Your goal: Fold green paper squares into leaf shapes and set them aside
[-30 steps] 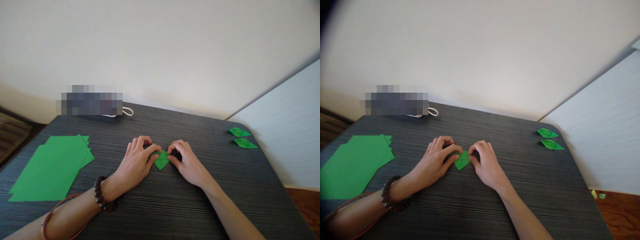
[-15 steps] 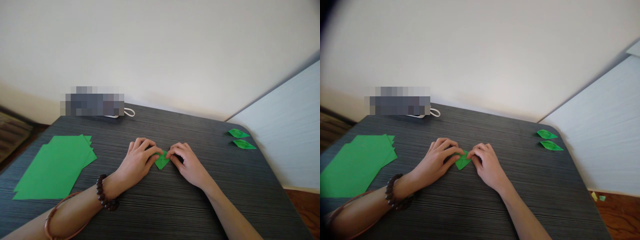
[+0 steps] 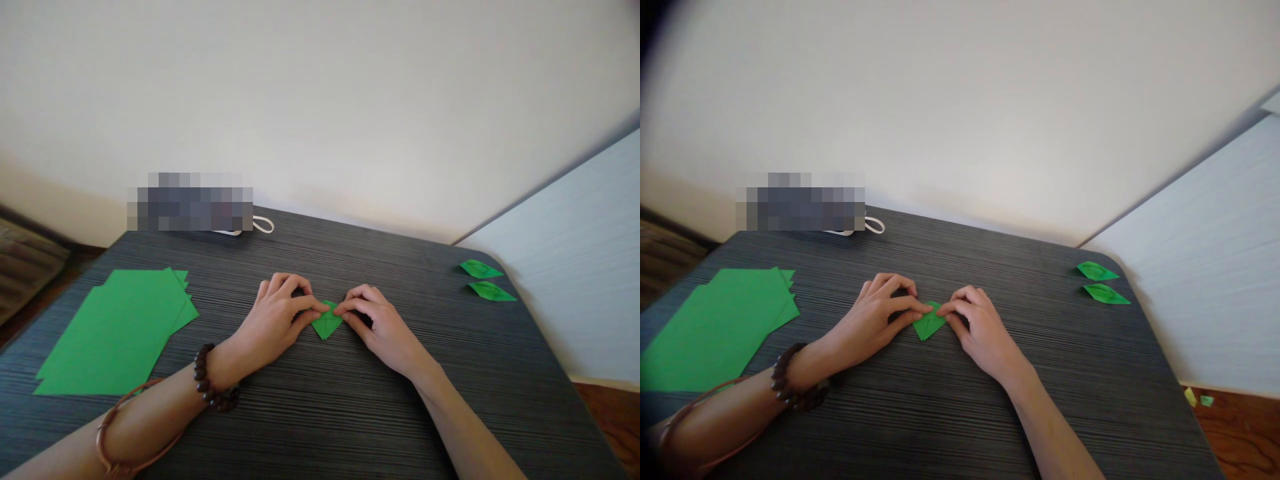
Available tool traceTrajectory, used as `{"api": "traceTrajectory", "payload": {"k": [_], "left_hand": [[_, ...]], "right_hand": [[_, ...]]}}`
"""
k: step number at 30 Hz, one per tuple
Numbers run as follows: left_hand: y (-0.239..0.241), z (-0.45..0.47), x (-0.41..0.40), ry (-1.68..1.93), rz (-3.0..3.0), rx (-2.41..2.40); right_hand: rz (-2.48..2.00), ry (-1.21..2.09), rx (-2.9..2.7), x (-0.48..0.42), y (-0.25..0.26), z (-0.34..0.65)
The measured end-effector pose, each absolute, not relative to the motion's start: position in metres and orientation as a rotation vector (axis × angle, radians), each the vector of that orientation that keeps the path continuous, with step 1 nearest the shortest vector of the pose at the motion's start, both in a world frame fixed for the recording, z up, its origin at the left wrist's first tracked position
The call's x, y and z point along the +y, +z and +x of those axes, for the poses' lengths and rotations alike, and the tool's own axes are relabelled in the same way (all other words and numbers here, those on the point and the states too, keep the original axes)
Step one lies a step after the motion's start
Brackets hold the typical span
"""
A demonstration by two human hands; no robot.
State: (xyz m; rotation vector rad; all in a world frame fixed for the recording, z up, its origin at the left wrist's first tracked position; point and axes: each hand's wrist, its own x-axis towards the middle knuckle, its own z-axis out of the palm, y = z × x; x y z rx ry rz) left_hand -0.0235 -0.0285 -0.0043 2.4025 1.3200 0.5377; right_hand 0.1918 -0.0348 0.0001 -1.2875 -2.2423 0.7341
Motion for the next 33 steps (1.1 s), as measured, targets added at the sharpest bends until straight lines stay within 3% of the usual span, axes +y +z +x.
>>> {"api": "traceTrajectory", "payload": {"k": [22,33], "left_hand": [[-0.006,-0.033,-0.02,0.559,2.473,1.114],[-0.006,-0.037,-0.017,0.489,2.598,1.016]], "right_hand": [[-1.062,0.506,-2.298,-0.032,-0.013,0.195],[-1.09,0.675,-2.323,-0.03,-0.005,0.198]]}}
